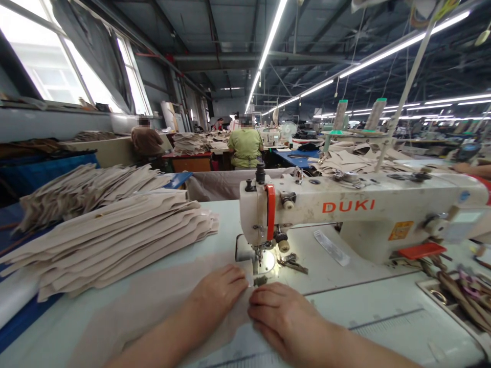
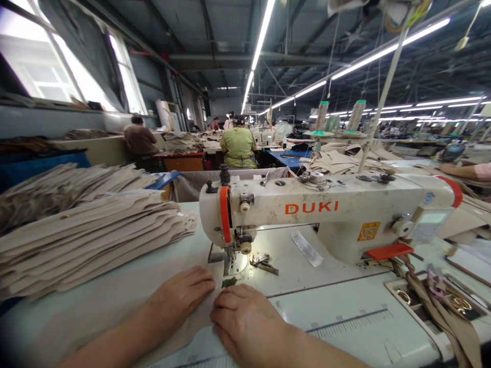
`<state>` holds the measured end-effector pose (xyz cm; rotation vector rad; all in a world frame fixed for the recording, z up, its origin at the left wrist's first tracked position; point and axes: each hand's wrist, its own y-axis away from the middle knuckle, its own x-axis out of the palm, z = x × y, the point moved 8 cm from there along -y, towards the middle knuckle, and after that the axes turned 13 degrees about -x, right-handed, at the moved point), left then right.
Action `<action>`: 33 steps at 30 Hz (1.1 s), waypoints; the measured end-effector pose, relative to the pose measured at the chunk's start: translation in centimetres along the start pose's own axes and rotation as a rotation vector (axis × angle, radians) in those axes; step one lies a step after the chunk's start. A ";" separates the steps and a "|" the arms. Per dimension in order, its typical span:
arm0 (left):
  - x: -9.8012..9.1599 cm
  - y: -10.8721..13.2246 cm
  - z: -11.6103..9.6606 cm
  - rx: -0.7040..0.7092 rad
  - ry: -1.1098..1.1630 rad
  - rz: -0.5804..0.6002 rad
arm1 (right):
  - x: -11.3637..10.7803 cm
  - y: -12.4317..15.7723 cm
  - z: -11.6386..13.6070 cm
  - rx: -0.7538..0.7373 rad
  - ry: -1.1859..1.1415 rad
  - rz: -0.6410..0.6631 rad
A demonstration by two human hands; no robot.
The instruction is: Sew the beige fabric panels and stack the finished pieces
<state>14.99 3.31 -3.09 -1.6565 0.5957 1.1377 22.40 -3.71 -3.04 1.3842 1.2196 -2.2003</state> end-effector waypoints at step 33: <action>-0.2 0.3 -0.6 0.013 -0.054 -0.050 | 0.4 -0.1 -0.1 0.050 -0.026 0.110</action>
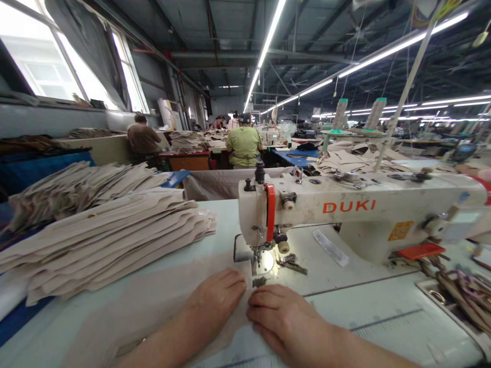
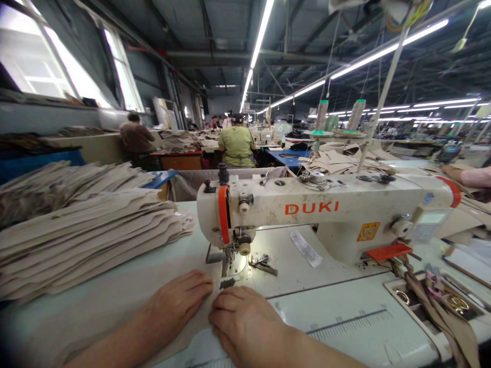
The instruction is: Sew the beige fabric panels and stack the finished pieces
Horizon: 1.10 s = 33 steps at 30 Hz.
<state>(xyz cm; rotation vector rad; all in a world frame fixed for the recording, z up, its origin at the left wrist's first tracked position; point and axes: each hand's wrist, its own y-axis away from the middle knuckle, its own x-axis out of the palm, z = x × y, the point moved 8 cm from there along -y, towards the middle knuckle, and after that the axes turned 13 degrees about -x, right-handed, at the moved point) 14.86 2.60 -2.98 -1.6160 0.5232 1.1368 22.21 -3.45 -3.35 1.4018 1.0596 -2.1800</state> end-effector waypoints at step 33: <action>1.7 -1.1 1.1 -0.071 -0.008 0.028 | -1.3 -0.7 -5.6 0.099 0.356 0.042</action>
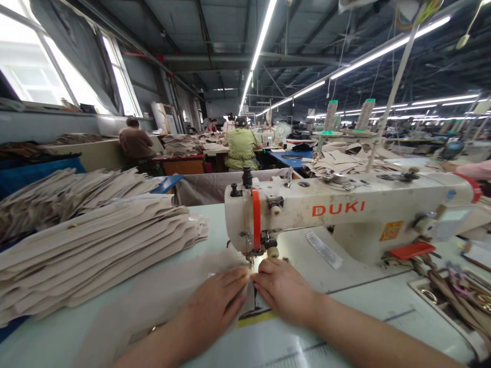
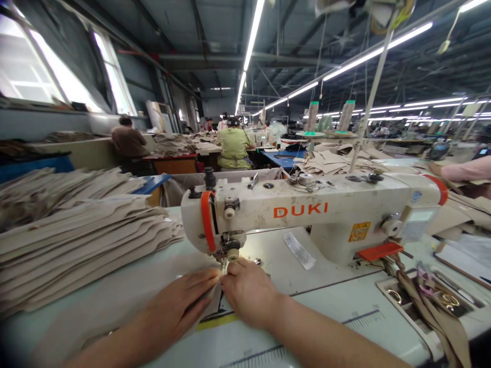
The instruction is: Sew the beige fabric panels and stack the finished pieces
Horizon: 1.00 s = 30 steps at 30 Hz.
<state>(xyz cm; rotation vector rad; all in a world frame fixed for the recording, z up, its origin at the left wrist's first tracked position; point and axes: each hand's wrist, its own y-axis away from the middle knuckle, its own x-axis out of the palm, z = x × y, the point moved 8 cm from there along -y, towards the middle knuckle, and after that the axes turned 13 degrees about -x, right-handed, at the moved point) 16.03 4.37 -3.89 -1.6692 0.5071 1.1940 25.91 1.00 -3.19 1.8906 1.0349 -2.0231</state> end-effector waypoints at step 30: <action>0.4 -0.7 0.3 -0.010 0.051 0.016 | 0.4 0.3 -0.1 0.042 -0.011 0.009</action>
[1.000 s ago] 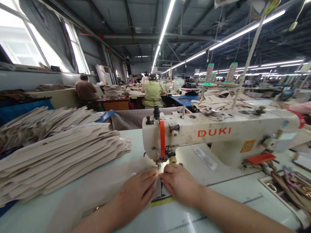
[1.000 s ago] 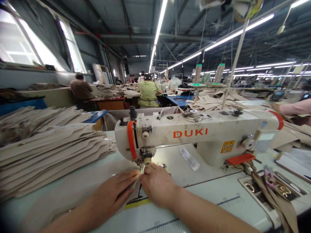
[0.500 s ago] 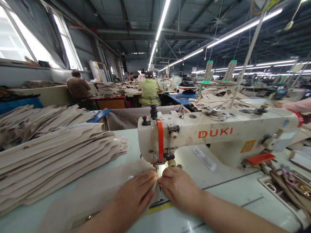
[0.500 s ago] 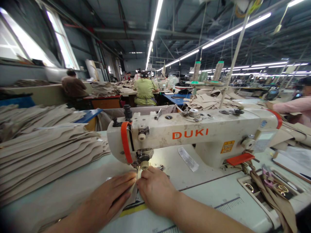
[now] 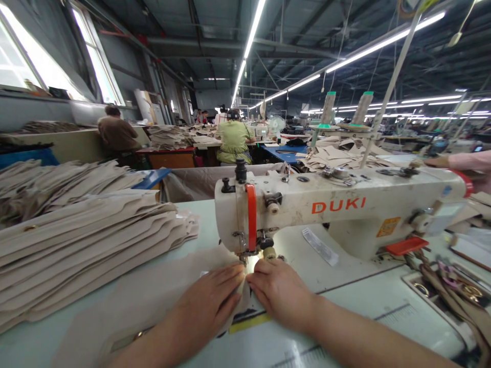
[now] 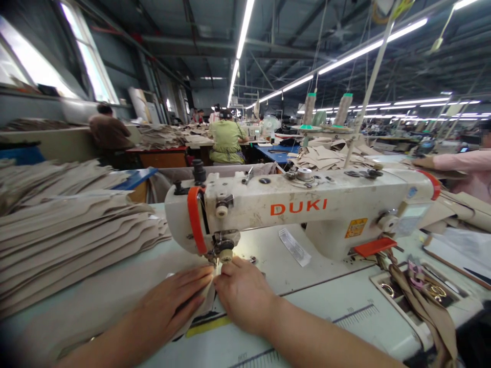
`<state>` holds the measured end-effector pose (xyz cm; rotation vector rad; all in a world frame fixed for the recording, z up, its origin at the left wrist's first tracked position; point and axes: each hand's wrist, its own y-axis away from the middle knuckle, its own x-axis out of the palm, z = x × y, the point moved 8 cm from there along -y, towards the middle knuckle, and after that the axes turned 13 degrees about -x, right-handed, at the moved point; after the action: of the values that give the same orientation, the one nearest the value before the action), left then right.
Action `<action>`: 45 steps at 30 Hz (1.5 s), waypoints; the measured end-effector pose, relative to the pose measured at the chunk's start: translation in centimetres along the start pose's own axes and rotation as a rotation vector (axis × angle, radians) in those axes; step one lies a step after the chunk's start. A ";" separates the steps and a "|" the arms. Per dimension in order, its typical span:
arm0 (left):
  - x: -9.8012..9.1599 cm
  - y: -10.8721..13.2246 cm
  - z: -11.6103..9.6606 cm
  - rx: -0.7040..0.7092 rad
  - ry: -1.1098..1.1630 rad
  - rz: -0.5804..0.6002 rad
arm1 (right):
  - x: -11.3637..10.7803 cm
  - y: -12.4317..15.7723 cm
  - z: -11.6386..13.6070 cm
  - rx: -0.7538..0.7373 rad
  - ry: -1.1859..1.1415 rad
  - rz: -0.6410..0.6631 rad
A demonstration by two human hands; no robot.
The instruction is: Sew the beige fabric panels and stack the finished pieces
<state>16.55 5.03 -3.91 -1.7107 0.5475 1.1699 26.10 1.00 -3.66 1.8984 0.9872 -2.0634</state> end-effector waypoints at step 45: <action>-5.3 16.7 2.5 -0.157 -0.226 0.114 | -1.1 1.9 1.2 -0.047 -0.250 -0.156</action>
<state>0.13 -0.86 -7.04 -1.6663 0.4283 1.4999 26.36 -1.46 -3.30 1.5370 1.1390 -2.2716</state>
